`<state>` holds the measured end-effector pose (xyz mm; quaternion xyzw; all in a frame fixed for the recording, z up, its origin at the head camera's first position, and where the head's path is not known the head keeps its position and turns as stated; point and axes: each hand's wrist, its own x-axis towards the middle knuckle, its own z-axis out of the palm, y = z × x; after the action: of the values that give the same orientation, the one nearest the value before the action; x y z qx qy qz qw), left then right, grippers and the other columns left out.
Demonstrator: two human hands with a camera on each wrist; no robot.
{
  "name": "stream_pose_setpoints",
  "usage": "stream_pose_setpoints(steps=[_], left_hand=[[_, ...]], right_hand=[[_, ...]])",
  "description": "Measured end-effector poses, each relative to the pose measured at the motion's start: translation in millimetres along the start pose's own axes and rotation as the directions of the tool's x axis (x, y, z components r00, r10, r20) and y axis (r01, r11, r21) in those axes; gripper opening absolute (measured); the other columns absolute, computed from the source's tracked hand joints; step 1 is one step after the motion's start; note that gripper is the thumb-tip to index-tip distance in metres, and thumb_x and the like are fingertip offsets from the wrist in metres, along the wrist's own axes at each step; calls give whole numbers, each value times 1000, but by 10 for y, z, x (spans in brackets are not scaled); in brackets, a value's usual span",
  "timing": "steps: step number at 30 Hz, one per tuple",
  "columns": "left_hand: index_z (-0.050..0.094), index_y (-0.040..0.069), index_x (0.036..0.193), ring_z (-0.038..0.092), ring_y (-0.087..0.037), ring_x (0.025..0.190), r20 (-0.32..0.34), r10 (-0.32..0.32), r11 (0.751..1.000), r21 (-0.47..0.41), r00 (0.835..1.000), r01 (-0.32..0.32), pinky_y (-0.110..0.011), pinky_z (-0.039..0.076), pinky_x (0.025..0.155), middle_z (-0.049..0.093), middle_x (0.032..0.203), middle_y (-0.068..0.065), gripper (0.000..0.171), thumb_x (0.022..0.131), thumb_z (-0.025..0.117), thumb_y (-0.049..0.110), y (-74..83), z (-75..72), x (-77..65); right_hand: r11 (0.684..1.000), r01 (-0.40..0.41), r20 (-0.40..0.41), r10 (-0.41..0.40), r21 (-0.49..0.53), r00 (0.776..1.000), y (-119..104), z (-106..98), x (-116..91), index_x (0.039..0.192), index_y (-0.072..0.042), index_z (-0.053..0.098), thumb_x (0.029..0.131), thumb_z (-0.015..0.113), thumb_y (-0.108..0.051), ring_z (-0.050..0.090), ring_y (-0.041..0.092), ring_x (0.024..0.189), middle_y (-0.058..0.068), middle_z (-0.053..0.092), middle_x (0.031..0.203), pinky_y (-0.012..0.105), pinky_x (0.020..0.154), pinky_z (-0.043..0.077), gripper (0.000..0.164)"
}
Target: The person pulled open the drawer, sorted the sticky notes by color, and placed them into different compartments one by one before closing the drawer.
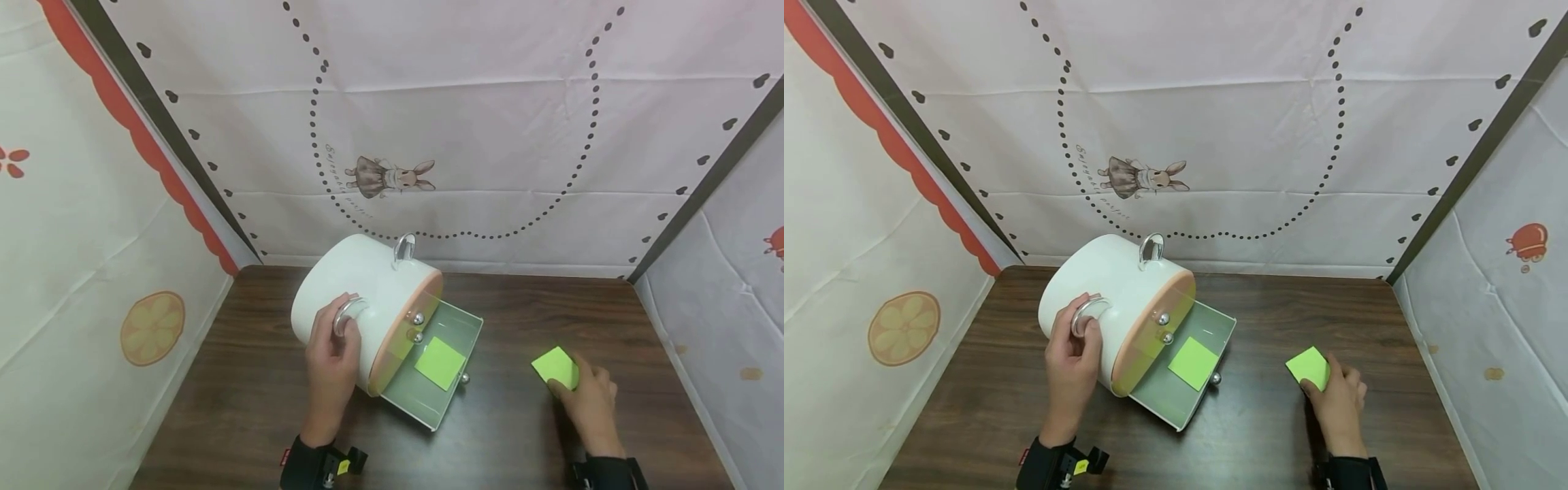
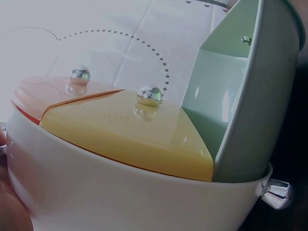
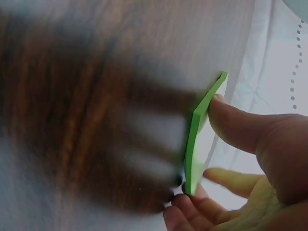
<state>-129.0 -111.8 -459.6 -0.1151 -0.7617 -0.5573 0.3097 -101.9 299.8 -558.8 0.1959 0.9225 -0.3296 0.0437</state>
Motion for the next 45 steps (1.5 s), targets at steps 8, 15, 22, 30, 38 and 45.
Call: stream_pose_setpoints(steps=[8,15,22,30,38,45], left_hand=[[63,18,145,62,-23,123,-2,11,1000,16,1000,-11,-31,50,109,64,138,2,46,103,58,-1,0,0,3],[63,15,144,62,-23,122,-3,22,999,23,1000,-22,-32,50,109,64,137,0,45,103,59,-1,4,-1,2],[62,17,145,62,-23,123,5,13,999,30,1000,-13,-32,50,110,64,138,2,46,103,59,0,-9,-5,-4],[62,21,146,61,-23,127,10,-5,1000,-2,1000,5,-35,48,112,62,139,4,48,104,60,0,-1,0,-9],[63,20,145,61,-22,127,-1,-11,1000,-7,1000,11,-33,49,111,63,138,4,49,102,60,-4,-21,3,-11],[64,7,141,61,-24,125,-13,-24,1000,-15,1000,24,-30,48,111,64,135,-5,45,100,59,-10,114,8,15]], right_hand=[[997,-7,-100,15,74,995,-20,54,-53,146,17,41,94,79,-14,29,56,121,42,30,135,67,92,38,71],[992,-10,-97,22,126,995,-73,30,-46,149,10,41,104,59,-11,48,43,105,35,47,132,49,77,46,53],[988,25,-74,-14,150,997,-165,7,-89,151,-2,52,106,47,-12,63,41,106,31,59,140,36,69,48,46],[965,147,-134,-120,216,984,-254,9,-152,149,-10,61,109,55,-18,69,39,110,26,64,140,33,70,52,41],[919,234,-203,-175,317,963,-442,19,-235,142,-10,70,105,68,-12,71,32,101,17,67,129,22,65,54,36],[863,227,-200,-150,451,968,-656,55,-303,139,-5,70,105,68,-9,72,21,97,15,62,123,22,74,61,34]])
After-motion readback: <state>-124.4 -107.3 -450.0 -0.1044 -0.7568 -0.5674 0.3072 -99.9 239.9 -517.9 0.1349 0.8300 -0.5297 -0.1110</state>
